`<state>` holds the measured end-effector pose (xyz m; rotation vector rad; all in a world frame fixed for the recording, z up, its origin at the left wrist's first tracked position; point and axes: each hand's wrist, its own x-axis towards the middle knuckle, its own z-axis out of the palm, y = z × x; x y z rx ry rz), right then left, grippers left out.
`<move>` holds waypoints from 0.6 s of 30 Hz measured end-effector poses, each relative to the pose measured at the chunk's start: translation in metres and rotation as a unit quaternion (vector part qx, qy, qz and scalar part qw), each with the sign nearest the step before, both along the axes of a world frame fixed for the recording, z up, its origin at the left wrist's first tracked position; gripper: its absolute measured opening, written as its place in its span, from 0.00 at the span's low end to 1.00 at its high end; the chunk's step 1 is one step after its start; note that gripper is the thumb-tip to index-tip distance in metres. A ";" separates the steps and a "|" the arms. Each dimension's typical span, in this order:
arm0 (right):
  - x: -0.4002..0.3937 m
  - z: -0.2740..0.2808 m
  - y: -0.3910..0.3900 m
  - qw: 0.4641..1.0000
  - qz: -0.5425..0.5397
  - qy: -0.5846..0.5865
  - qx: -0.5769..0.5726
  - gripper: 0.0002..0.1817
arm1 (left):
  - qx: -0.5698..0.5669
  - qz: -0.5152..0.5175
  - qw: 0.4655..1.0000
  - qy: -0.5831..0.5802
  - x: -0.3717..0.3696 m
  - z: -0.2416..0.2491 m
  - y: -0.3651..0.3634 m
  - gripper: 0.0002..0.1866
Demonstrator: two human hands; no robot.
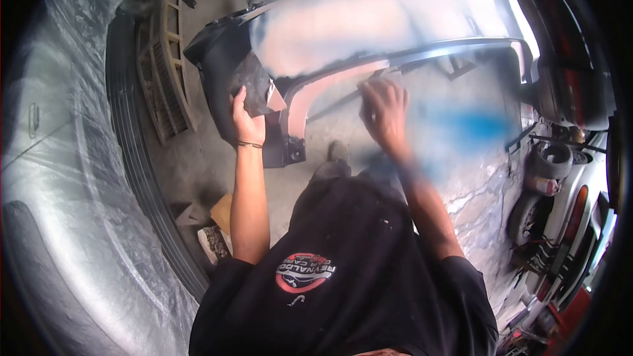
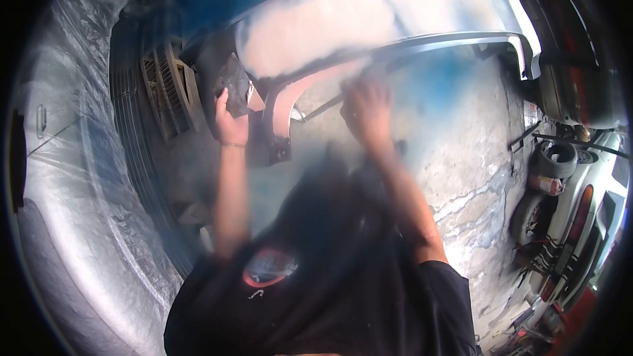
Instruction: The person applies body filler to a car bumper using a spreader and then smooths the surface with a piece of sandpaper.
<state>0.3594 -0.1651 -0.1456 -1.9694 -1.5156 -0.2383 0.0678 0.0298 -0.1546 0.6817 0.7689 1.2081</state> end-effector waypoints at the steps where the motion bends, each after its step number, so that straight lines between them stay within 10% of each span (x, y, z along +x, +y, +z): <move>1: -0.002 0.008 0.000 1.000 -0.006 0.003 0.006 0.26 | -0.050 0.002 0.997 -0.056 0.001 0.005 -0.001 0.19; 18: 0.049 0.012 0.019 0.999 0.002 -0.042 0.026 0.22 | -0.043 -0.016 0.995 -0.091 0.002 0.005 0.001 0.22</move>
